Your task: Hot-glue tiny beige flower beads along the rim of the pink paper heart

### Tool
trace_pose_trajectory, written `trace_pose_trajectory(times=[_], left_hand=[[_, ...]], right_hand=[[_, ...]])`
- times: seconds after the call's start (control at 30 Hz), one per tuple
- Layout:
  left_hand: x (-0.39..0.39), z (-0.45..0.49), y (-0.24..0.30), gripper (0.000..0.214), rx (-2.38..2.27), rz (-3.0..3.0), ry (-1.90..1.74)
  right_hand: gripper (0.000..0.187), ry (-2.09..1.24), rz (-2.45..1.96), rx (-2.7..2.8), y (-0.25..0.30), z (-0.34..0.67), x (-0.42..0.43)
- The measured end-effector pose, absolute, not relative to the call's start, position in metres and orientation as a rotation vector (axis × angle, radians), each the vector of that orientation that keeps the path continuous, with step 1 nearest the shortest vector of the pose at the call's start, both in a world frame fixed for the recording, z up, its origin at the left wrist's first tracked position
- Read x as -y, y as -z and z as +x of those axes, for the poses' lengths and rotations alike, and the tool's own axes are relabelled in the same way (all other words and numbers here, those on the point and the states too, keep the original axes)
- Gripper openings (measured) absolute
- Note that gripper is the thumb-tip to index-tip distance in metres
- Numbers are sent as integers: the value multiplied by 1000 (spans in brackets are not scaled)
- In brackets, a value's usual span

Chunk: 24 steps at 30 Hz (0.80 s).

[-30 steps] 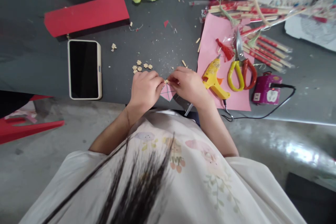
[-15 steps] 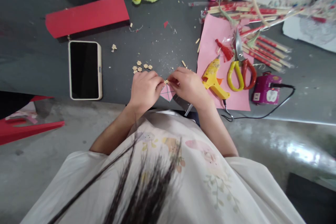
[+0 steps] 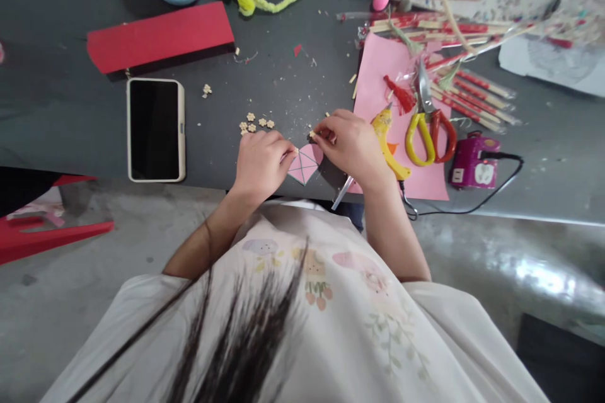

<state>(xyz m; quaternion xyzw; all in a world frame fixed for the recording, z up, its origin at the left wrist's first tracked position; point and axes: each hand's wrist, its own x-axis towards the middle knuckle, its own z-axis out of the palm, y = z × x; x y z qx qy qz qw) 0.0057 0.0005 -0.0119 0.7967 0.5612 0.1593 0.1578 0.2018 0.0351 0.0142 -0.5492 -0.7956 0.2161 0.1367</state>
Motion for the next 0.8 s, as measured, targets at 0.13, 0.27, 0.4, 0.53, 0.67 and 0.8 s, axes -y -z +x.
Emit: trace_pose_trajectory(times=[0.13,0.27,0.4,0.53,0.67,0.8], left_hand=[[0,6,13,17,-1609,2309,-457],[0,6,13,16,-1605,2337,-472],[1,5,13,16,-1600,2362,-473],[0,4,11,17,-1601,2363,-479],[0,4,13,17,-1618,2371,-501],[0,3,15,16,-1609,2390,-527]], right_hand=[[10,-580,-1598,2319,-11,197,-40],[15,-543,-1628,2347,-6,192,-44],[23,-521,-1624,2364,-7,190,-41],[29,-483,-1630,2321,-23,203,-29],[28,-282,-1759,2123,-43,247,-13],[27,-226,-1988,2044,-48,295,4]])
